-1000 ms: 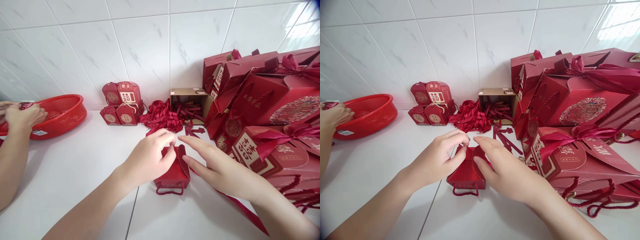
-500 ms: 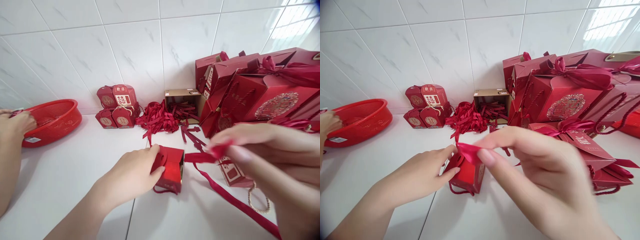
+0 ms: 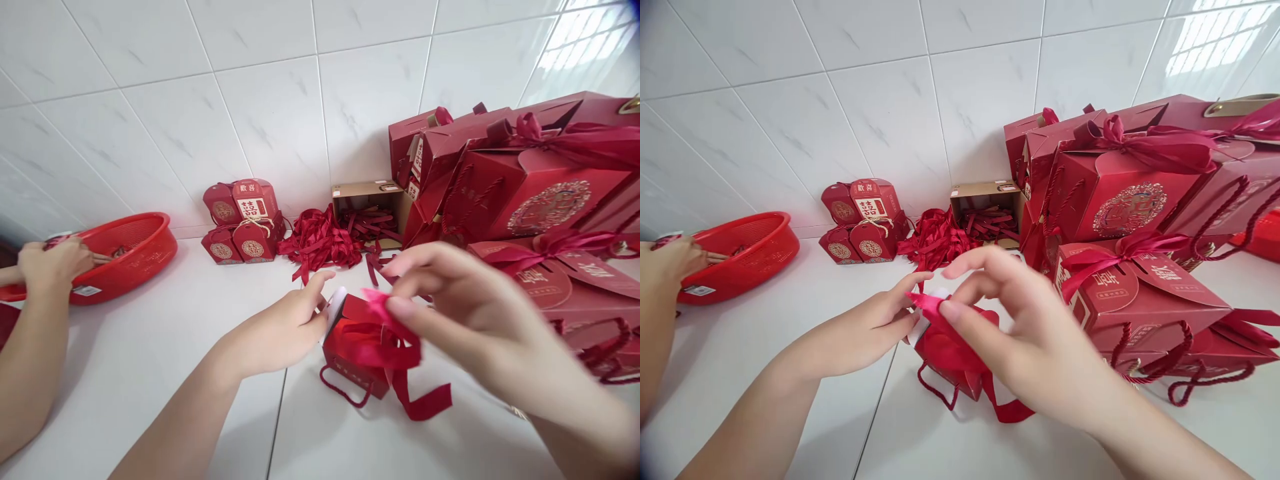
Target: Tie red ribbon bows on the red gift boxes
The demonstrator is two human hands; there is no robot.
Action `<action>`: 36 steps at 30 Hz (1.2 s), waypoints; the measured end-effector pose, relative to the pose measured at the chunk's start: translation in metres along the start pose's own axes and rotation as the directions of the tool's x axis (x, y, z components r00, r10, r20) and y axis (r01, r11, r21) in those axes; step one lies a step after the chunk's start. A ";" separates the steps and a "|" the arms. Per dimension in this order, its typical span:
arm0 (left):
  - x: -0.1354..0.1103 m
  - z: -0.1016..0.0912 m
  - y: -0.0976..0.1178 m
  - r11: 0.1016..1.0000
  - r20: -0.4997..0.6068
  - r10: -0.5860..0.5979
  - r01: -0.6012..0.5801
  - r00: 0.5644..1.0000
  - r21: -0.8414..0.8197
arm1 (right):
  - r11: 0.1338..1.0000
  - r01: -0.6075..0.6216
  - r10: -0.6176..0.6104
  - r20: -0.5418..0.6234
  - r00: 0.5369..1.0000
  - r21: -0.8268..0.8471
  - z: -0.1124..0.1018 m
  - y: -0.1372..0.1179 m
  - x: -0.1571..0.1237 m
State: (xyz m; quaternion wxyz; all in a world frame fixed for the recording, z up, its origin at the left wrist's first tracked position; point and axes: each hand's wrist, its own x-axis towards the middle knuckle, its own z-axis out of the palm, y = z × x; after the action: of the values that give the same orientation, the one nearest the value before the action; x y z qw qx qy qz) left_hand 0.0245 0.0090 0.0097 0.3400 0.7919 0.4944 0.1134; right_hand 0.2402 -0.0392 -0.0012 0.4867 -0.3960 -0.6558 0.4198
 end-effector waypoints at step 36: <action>0.006 -0.006 -0.001 0.999 0.199 -0.010 0.018 0.980 -0.041 | 0.980 -0.194 0.179 0.253 0.951 0.035 0.026 0.047 0.025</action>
State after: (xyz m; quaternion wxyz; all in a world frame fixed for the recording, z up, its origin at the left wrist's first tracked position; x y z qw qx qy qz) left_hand 0.0232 0.0169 0.0123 0.4050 0.7884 0.4611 0.0419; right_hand 0.2146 -0.0049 -0.0424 0.3705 -0.3859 -0.6582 0.5296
